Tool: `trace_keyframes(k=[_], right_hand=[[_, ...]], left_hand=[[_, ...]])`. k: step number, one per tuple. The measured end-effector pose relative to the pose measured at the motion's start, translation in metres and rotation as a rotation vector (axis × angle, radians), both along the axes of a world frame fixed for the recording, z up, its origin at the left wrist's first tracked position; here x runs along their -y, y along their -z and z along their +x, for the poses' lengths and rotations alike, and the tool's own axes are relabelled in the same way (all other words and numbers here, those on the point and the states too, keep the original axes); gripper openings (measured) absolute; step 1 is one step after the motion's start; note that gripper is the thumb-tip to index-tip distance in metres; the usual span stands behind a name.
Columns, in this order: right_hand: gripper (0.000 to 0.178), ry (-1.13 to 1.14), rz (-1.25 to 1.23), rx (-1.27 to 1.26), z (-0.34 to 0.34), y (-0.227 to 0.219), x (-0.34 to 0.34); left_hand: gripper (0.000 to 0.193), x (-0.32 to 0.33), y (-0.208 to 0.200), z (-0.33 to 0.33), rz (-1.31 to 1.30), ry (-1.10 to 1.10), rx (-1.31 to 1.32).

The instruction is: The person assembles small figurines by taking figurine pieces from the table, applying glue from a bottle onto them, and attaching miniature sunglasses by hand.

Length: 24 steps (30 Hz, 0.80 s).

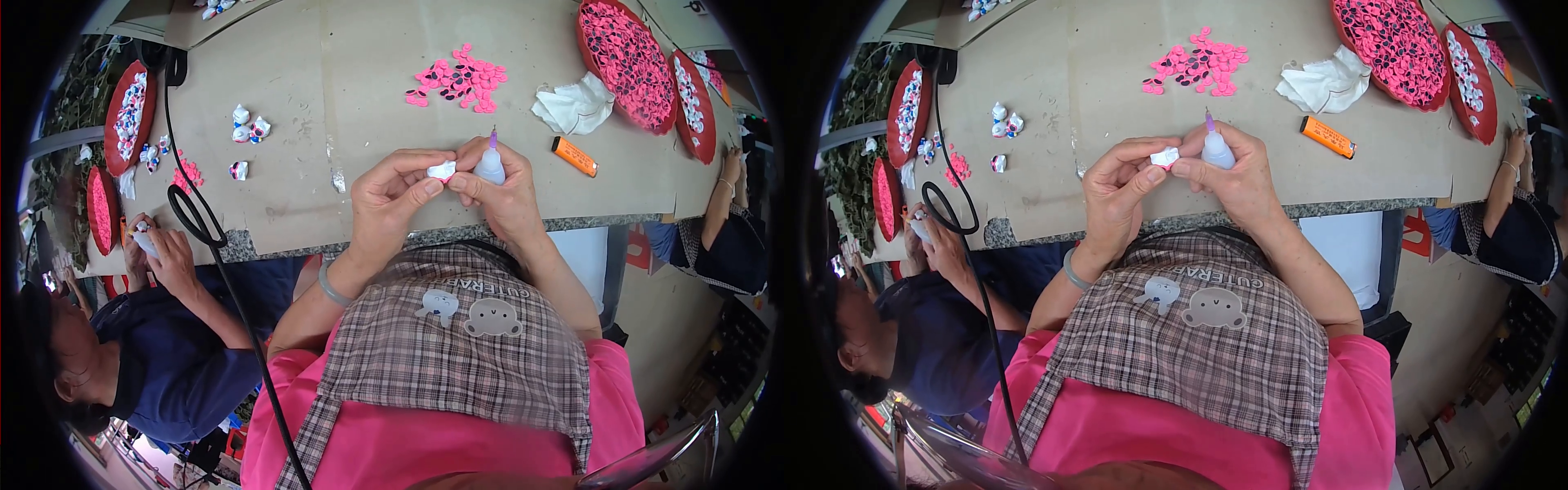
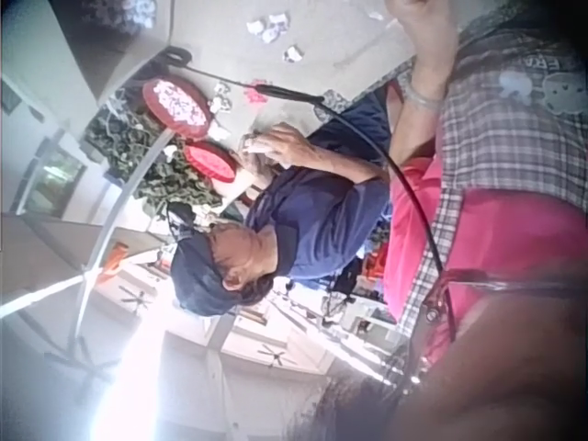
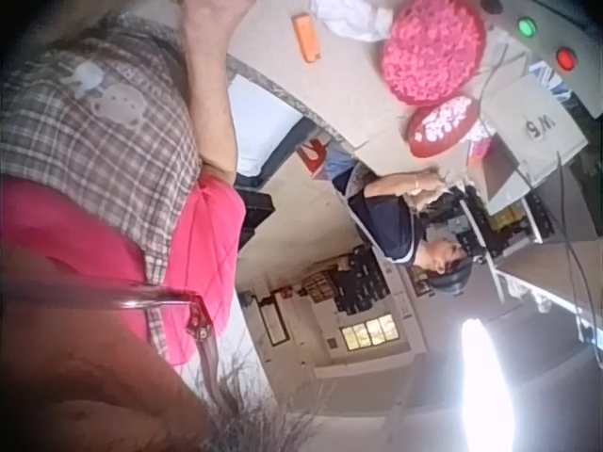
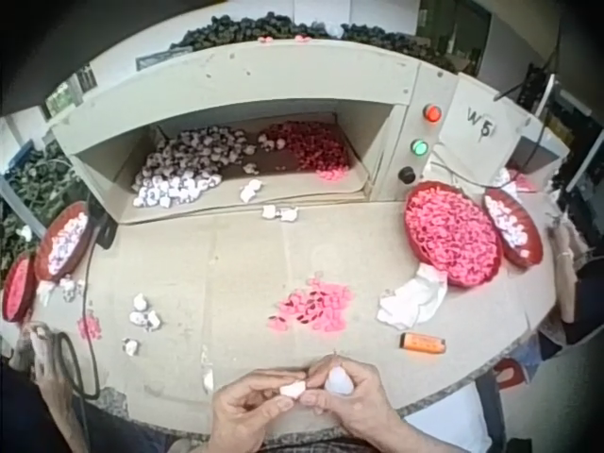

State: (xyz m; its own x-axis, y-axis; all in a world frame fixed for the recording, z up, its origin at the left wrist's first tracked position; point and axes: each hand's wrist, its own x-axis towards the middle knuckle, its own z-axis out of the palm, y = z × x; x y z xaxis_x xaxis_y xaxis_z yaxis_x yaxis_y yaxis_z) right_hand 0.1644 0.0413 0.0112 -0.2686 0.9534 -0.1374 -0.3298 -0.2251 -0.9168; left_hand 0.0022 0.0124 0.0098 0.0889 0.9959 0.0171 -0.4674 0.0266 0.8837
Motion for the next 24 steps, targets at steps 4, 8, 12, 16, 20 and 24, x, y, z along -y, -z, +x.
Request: trace_keyframes(k=[4, 8, 12, 16, 20, 24], right_hand=[[0.012, -0.137, -0.145, -0.048, 0.007, 0.001, -0.007], [0.011, -0.162, -0.173, -0.042, 0.001, -0.014, -0.015], [0.012, -0.189, -0.168, -0.117, -0.001, -0.022, -0.018], [0.013, -0.157, -0.133, -0.010, 0.008, -0.022, -0.016], [0.012, -0.106, -0.098, 0.166, 0.022, -0.022, -0.018], [0.010, -0.097, -0.094, 0.200, 0.027, -0.017, -0.017]], left_hand=[[0.024, 0.000, 0.010, -0.003, -0.086, 0.041, 0.158], [0.025, -0.002, 0.011, -0.007, -0.166, 0.050, 0.284], [0.027, -0.005, 0.007, -0.012, -0.309, 0.089, 0.584], [0.025, -0.011, -0.009, -0.029, -0.333, 0.058, 0.584], [0.019, -0.020, -0.008, -0.086, -0.054, -0.319, -0.355], [0.022, -0.021, -0.019, -0.137, 0.047, -0.553, -1.089]])
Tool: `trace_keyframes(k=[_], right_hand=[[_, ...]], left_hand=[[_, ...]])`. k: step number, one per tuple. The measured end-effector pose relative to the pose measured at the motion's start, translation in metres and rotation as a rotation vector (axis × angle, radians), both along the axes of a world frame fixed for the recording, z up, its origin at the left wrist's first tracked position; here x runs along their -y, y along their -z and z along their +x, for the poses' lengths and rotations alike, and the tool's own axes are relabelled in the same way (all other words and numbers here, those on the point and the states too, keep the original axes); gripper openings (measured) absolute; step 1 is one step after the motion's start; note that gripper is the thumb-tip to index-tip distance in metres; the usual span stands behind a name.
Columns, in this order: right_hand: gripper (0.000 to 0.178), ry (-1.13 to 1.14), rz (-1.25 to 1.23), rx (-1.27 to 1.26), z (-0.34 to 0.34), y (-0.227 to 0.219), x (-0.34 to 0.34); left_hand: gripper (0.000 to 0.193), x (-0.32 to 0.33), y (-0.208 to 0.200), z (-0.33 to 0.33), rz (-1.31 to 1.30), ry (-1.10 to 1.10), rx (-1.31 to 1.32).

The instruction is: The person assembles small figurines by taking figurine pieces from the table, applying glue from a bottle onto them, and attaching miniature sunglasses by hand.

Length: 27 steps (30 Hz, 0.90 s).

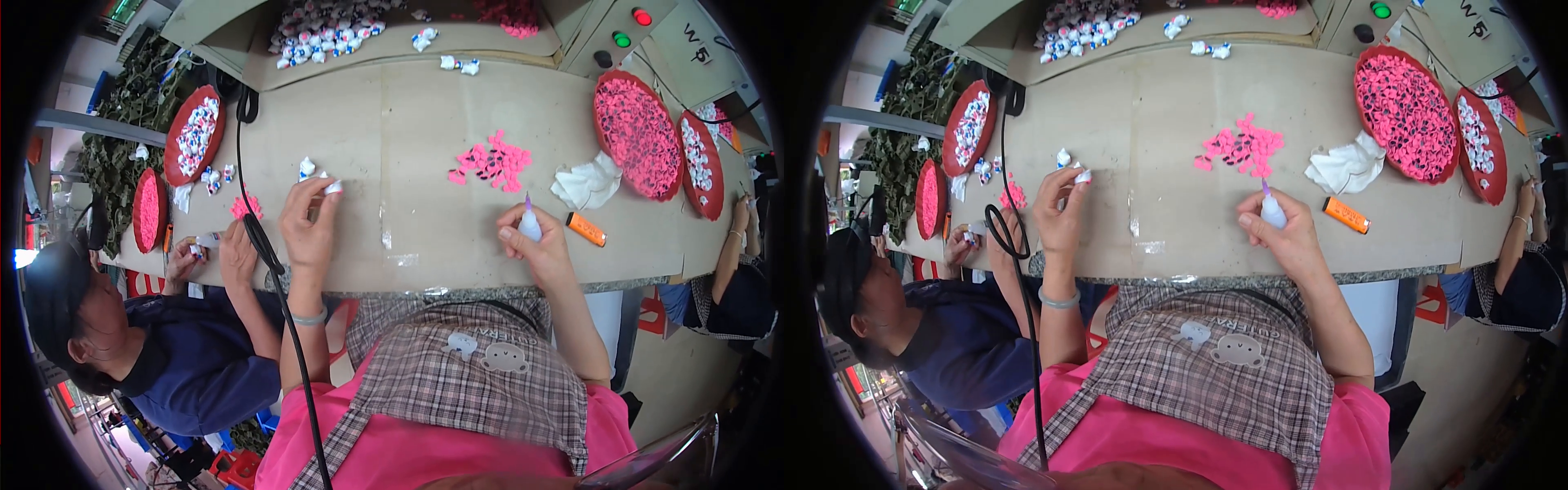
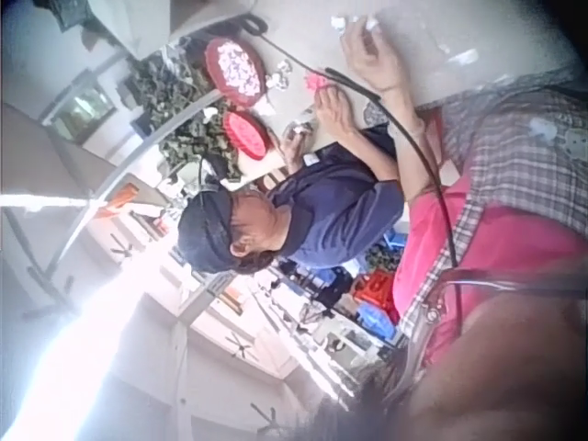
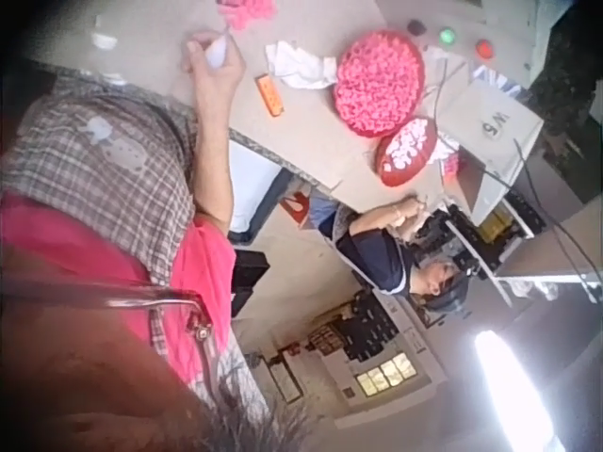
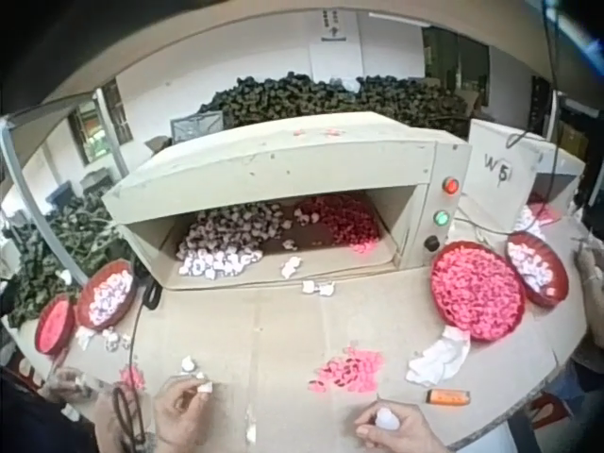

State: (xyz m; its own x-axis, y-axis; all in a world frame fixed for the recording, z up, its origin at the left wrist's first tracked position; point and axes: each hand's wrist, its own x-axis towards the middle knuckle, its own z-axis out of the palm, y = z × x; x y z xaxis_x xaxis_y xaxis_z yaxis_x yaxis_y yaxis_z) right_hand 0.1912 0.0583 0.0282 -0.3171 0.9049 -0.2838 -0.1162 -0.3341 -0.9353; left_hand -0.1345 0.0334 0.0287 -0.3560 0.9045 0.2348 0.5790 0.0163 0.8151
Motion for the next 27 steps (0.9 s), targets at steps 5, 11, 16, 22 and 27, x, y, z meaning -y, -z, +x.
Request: trace_keyframes(k=[5, 11, 16, 22, 27], right_hand=[[0.010, -0.016, -0.002, -0.008, -0.003, 0.005, -0.001], [0.010, -0.014, -0.002, -0.019, -0.001, 0.006, -0.005], [0.009, -0.021, 0.011, -0.007, -0.002, 0.006, -0.005], [0.009, -0.022, -0.002, -0.014, 0.001, 0.006, -0.004], [0.013, -0.031, -0.013, -0.018, 0.004, 0.008, -0.004]], left_hand=[[0.029, -0.024, -0.017, 0.008, 0.138, 0.029, -0.464], [0.026, -0.126, -0.017, 0.071, 0.281, 0.282, -0.419], [0.024, -0.215, 0.009, 0.105, 0.194, 0.257, -0.480], [0.023, -0.234, 0.030, 0.108, 0.169, 0.220, -0.580], [0.026, -0.187, 0.015, 0.100, 0.099, 0.351, -0.271]])
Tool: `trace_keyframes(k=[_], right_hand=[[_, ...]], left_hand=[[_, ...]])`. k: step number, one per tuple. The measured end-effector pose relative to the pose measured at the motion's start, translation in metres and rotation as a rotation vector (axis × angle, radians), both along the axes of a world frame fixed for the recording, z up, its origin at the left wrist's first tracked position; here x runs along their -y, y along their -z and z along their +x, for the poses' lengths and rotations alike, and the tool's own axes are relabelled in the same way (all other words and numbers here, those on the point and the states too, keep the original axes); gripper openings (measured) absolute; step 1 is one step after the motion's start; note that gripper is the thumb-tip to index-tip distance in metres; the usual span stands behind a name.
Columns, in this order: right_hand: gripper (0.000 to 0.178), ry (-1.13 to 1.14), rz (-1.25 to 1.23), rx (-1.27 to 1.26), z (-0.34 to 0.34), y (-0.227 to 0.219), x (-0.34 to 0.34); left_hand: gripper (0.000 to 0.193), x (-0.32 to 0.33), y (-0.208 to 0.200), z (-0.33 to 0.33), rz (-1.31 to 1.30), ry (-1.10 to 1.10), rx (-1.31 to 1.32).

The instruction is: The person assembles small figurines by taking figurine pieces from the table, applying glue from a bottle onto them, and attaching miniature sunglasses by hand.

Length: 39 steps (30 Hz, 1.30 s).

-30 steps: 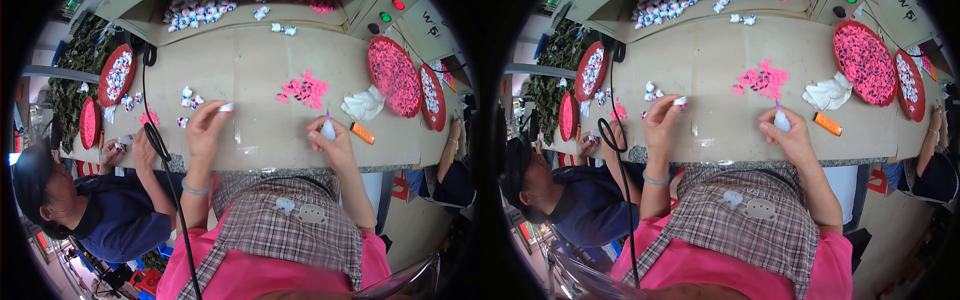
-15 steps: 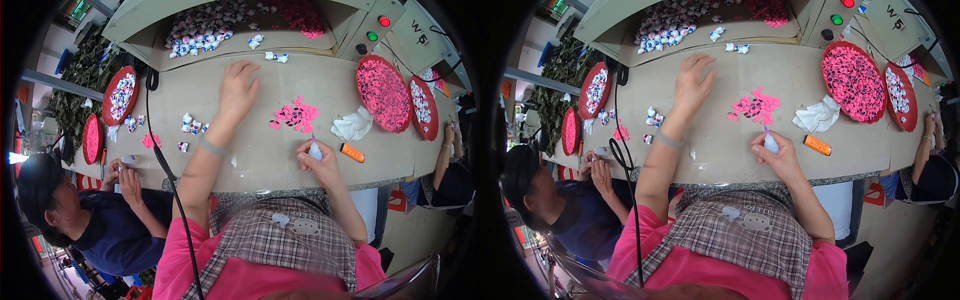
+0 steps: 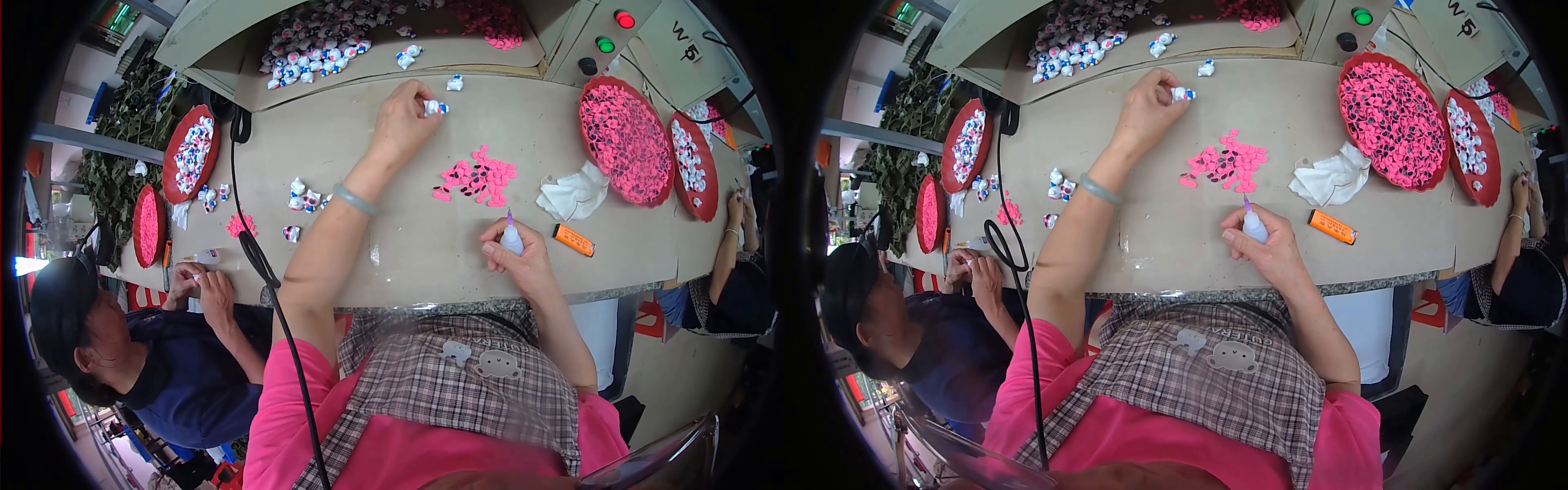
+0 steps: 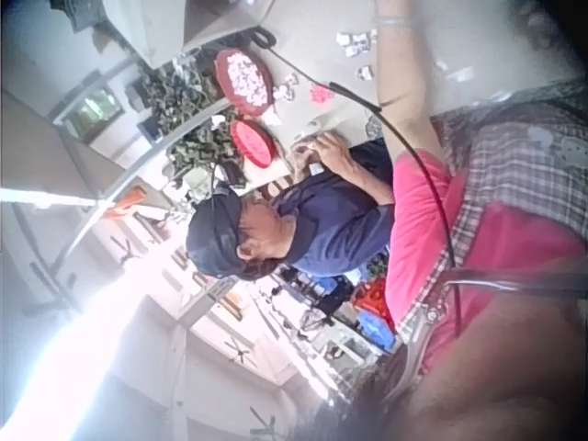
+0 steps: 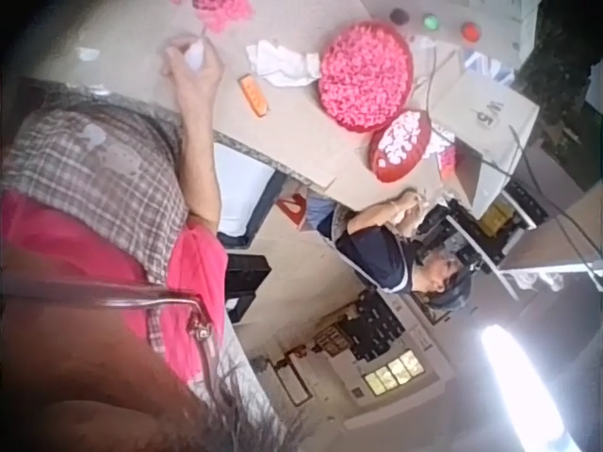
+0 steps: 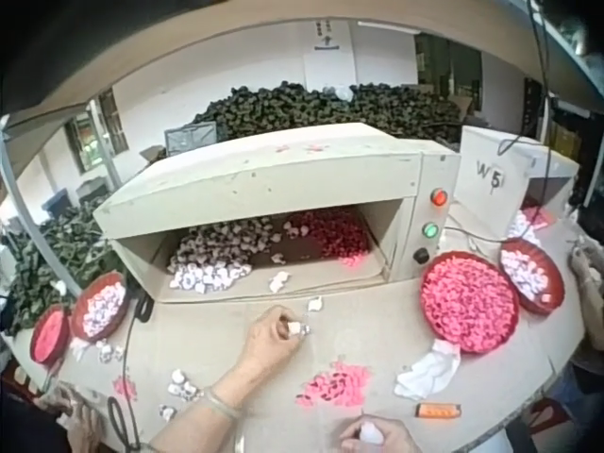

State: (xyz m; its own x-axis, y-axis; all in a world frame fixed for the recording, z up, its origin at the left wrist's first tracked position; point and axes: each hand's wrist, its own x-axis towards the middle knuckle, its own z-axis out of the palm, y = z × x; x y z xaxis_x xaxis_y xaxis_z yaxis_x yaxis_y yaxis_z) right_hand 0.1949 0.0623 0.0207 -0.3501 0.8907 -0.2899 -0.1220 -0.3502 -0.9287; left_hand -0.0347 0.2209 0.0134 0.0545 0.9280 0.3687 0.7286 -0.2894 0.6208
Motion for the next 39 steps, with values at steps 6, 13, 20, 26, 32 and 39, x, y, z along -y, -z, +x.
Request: trace_keyframes(k=[6, 13, 20, 26, 32, 39], right_hand=[[0.024, 0.036, 0.034, -0.191, -0.001, -0.003, -0.002], [0.018, 0.094, 0.162, -0.231, -0.003, -0.015, 0.001], [0.028, 0.254, 0.313, -0.198, -0.004, -0.029, 0.007], [0.034, 0.347, 0.574, 0.013, -0.010, -0.042, 0.015], [0.041, 0.305, 0.916, 0.294, -0.005, -0.040, 0.021], [0.041, 0.316, 1.037, 0.440, -0.002, -0.035, 0.021]], left_hand=[[0.025, 0.096, -0.022, -0.002, -0.588, 0.162, 0.796], [0.029, 0.161, -0.025, 0.003, -0.595, 0.319, 1.211], [0.030, 0.184, -0.031, 0.016, -0.594, 0.321, 1.297], [0.031, 0.191, -0.026, 0.015, -0.588, 0.356, 1.340], [0.032, 0.191, -0.029, 0.020, -0.541, 0.303, 1.282], [0.032, 0.191, -0.028, 0.020, -0.552, 0.303, 1.289]])
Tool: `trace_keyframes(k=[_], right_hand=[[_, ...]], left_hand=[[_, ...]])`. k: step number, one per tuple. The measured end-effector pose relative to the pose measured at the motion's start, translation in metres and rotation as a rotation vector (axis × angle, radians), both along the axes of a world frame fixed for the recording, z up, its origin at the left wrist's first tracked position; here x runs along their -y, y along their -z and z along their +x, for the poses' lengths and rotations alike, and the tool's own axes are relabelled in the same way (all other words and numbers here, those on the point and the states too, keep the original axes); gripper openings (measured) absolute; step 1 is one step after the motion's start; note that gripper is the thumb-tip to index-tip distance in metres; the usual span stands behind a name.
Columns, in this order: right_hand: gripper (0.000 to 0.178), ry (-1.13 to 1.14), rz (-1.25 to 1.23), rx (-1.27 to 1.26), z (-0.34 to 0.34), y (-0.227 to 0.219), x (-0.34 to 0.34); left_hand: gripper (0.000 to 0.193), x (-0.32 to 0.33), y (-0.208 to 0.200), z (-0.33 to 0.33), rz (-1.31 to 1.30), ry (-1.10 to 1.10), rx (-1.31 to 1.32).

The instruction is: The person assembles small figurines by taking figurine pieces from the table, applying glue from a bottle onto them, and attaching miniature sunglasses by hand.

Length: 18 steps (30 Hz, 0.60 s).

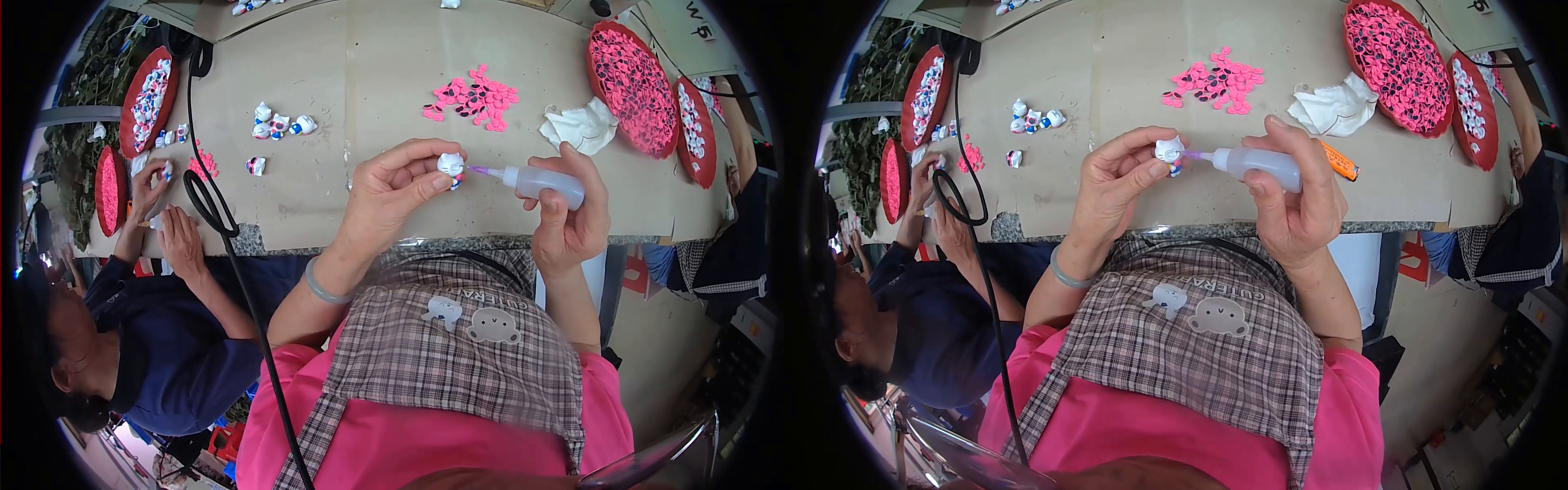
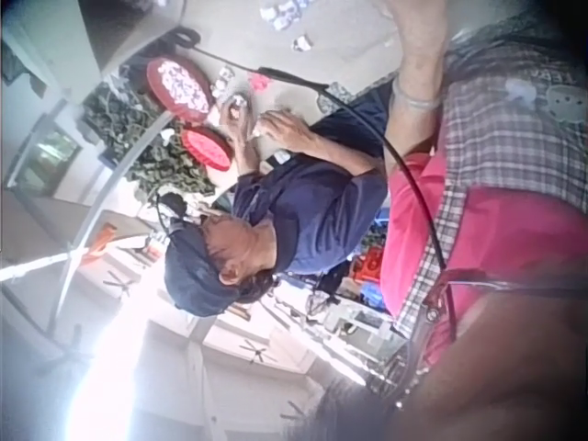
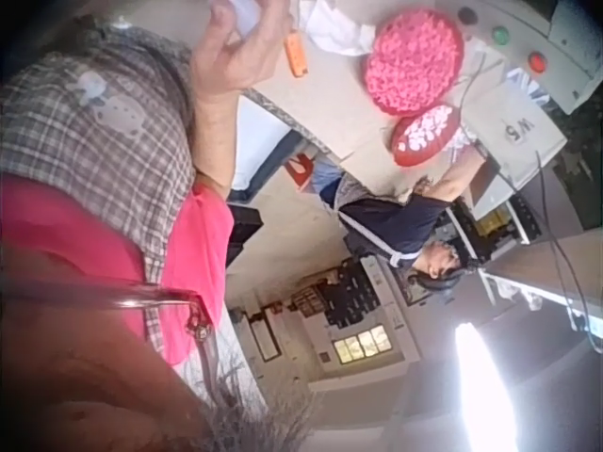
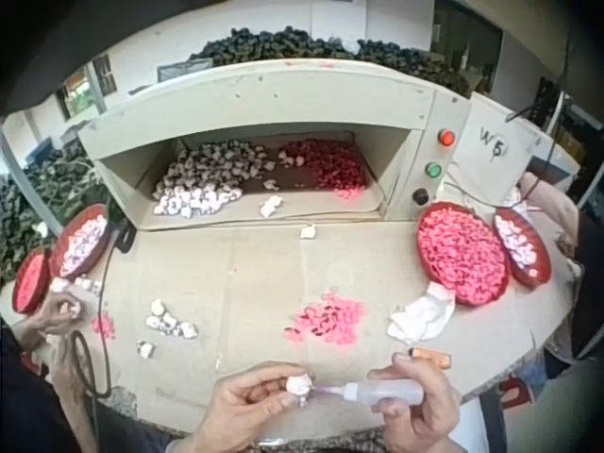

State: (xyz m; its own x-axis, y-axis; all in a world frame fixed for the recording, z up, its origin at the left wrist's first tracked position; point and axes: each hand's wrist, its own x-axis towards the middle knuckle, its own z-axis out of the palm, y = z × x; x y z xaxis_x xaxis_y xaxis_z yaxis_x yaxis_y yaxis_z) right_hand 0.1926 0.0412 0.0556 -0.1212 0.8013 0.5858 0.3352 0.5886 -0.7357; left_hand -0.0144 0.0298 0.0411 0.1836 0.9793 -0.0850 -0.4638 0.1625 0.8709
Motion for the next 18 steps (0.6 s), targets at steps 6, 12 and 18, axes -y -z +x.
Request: trace_keyframes(k=[6, 12, 18], right_hand=[[0.038, 0.019, -0.043, -0.021, -0.0021, -0.0011, 0.0043], [0.038, 0.017, -0.043, 0.024, -0.0031, -0.0016, 0.0049], [0.037, 0.014, -0.046, -0.007, -0.0077, -0.0005, 0.0032]], left_hand=[[0.031, -0.0003, 0.0003, 0.0004, 0.004, -0.015, 0.001], [0.030, -0.0010, 0.0014, 0.0001, -0.016, -0.020, -0.014], [0.030, -0.0020, 0.0069, 0.0018, -0.030, -0.011, 0.017]])
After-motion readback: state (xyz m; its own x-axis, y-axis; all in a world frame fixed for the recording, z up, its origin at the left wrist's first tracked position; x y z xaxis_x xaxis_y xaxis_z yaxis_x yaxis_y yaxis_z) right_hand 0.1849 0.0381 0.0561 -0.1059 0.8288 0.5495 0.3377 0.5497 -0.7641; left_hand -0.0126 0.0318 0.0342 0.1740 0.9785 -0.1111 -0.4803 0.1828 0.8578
